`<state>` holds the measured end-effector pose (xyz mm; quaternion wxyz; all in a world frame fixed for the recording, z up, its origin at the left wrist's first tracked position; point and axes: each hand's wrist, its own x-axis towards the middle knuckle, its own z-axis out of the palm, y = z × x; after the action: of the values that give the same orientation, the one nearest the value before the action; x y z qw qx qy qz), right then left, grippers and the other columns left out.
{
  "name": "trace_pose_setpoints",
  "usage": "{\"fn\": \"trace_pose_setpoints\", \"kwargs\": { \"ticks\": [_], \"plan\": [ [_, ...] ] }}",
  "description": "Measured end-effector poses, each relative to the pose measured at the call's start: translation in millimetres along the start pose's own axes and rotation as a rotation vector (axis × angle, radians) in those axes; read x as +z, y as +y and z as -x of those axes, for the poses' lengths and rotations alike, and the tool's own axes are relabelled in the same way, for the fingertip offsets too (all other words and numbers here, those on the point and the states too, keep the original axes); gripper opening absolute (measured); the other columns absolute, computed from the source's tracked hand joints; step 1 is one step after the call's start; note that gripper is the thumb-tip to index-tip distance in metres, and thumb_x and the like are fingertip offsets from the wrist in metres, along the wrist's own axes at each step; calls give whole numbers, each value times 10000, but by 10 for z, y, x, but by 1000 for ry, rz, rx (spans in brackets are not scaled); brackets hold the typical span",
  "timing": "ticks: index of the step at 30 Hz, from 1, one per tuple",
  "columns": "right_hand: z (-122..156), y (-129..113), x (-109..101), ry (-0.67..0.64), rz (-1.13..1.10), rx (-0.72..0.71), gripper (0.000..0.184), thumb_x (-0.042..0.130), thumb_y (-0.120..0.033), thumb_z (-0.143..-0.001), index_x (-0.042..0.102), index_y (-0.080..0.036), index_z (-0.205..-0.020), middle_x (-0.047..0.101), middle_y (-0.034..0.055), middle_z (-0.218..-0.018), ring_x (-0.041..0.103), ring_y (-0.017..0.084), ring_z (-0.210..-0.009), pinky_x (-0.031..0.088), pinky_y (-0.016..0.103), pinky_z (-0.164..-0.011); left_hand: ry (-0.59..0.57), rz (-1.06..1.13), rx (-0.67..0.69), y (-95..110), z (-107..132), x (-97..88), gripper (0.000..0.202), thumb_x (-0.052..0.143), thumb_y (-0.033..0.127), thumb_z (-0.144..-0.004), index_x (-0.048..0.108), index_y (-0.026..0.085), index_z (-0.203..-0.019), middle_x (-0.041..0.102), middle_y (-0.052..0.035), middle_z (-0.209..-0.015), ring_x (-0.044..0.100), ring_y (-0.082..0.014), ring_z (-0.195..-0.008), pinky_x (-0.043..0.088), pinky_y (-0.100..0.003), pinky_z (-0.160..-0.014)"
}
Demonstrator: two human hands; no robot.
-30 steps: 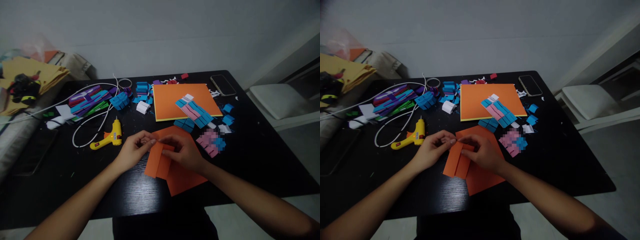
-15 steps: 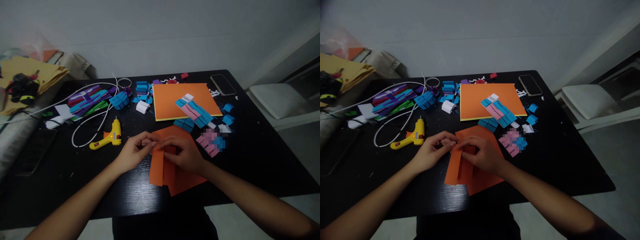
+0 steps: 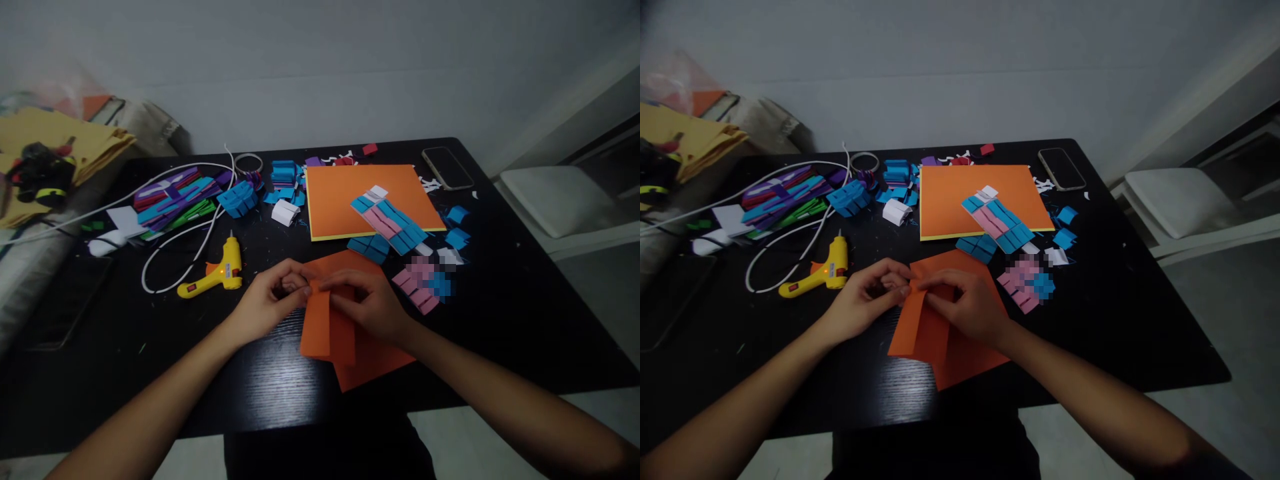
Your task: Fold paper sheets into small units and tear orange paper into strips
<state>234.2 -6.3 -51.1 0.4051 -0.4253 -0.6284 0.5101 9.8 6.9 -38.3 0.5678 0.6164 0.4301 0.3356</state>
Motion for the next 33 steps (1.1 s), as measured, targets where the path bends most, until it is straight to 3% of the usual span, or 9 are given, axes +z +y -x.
{"fn": "trace_pose_setpoints", "kwargs": {
  "ticks": [7, 10, 14, 27, 33],
  "plan": [
    [13, -32, -4, 6, -28, 64, 271, 763, -269, -871, 791, -297, -1139, 800, 33, -1163, 742, 248, -1083, 562, 429, -992, 67, 64, 17, 3, -18, 4, 126, 727, 244, -903, 689, 173, -1000, 672, 10, -739, 624, -112, -673, 507, -215, -644],
    [-3, -46, -27, 17, -108, 79, 340, 669, -185, -859, 775, -296, -1163, 776, 27, -1221, 719, 243, -1126, 549, 428, -1004, 125, 54, 42, 8, -32, -12, 61, 729, 199, -869, 717, 170, -921, 689, 0, -756, 629, -107, -671, 521, -211, -650],
    [-36, -56, -64, 6, -279, 166, 444, 570, -126, -764, 782, -295, -1115, 783, 7, -1149, 712, 228, -1095, 548, 419, -993, 153, 65, 15, 24, -42, -45, 93, 702, 204, -876, 758, 170, -942, 713, -5, -750, 669, -123, -673, 549, -228, -658],
    [-60, -55, -90, 17, -284, 164, 268, 662, -229, -812, 802, -291, -1032, 764, 24, -1094, 716, 240, -1023, 623, 400, -857, 181, 244, -70, 1, -46, -78, 184, 749, 242, -842, 757, 173, -1012, 745, -29, -853, 675, -153, -758, 559, -268, -727],
    [-58, -46, -91, 12, -319, 163, 302, 692, -205, -781, 811, -282, -1047, 775, 25, -1122, 714, 245, -1099, 593, 419, -966, 101, 308, -42, -6, -27, -89, 289, 781, 166, -794, 733, 183, -1079, 747, -34, -943, 691, -148, -848, 541, -230, -752]
  ]
}}
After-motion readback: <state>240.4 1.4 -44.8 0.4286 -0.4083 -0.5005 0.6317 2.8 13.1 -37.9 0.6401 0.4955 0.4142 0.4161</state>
